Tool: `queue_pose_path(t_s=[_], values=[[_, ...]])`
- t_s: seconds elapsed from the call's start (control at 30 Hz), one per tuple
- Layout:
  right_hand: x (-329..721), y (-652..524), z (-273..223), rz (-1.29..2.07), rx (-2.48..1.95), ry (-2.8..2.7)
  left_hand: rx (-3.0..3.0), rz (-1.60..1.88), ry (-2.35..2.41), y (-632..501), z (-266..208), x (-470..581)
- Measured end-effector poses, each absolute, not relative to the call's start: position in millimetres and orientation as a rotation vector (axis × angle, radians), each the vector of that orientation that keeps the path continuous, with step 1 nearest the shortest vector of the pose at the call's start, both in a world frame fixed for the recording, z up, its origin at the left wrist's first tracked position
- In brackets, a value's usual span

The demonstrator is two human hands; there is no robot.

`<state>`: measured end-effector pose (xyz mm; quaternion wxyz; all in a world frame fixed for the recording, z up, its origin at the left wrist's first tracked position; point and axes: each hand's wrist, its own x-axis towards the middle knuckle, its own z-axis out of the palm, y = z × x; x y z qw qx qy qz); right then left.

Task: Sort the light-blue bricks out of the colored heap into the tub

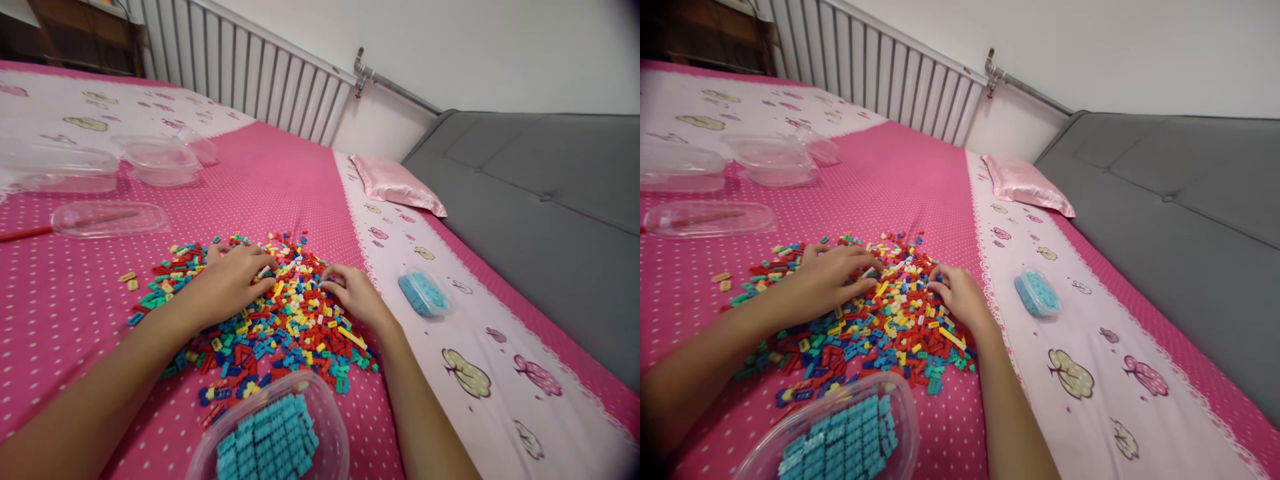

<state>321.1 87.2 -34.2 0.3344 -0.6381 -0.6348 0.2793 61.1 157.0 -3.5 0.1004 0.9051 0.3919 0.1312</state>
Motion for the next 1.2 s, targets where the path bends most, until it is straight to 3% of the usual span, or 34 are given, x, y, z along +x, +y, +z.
queue_pose_path(t_s=[0.23, 0.53, 0.77, 1.07, 1.2], values=[[324.2, 88.9, -29.7, 1.040, -1.333, -1.187, 2.671, 0.386, 1.144, 156.9, -2.6, 62.4], [320.5, 88.1, -22.3, 1.326, -1.194, -1.075, 2.688, 0.362, 1.142, 155.4, -0.8, 62.5], [300.4, 82.4, -16.5, 1.177, -1.436, -1.359, 2.698, 0.374, 1.152, 156.2, -4.3, 60.7], [312.6, 84.2, -21.5, 0.581, -1.877, -1.501, 2.695, 0.340, 1.171, 155.5, -2.6, 63.1], [304.6, 83.3, -20.4, 0.572, -1.883, -1.625, 2.695, 0.332, 1.170, 154.5, -1.1, 63.1]])
